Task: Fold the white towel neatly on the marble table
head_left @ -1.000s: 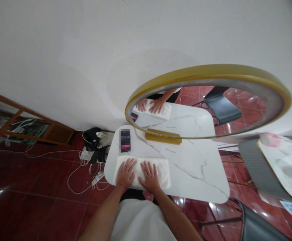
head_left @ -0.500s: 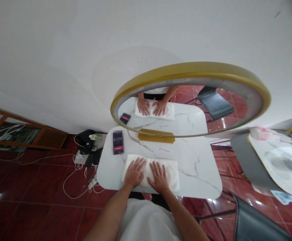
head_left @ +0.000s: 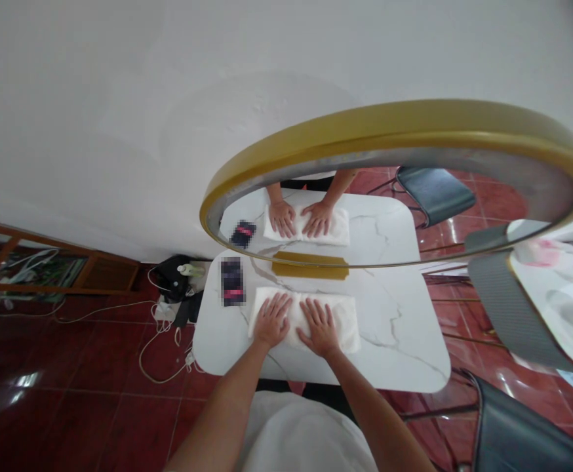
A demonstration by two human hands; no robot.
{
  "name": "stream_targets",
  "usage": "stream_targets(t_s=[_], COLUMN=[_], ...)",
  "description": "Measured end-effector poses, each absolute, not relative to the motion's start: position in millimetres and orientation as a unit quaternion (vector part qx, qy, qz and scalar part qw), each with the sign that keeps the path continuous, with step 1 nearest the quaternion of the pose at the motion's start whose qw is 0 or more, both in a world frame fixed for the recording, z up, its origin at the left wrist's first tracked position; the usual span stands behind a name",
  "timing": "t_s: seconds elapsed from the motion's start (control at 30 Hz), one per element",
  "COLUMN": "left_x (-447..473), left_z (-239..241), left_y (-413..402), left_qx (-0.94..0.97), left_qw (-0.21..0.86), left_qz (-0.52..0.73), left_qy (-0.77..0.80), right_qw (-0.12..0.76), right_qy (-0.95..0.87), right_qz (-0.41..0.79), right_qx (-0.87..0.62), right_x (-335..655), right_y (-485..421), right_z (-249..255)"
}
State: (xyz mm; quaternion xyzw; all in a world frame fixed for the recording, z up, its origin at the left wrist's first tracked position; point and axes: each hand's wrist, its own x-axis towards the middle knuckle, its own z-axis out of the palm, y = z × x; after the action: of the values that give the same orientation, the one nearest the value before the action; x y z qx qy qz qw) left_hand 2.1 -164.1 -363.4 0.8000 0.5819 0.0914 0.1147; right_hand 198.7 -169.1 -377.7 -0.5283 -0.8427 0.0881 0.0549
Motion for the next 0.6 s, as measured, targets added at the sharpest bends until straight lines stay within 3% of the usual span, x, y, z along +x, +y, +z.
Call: stream_targets(t_s=[0.6], left_x=[5.9], left_z=[-362.6], left_y=[-134.0], left_qx=[0.799], left_qw=[0.090], left_qz=[0.086], left_qy=[0.589], right_qw=[0.081], right_qy=[-0.832], right_qz=[0.093], right_qx=[-0.540], right_x=[198.4], right_y=[-136.9], right_z=[-377.8])
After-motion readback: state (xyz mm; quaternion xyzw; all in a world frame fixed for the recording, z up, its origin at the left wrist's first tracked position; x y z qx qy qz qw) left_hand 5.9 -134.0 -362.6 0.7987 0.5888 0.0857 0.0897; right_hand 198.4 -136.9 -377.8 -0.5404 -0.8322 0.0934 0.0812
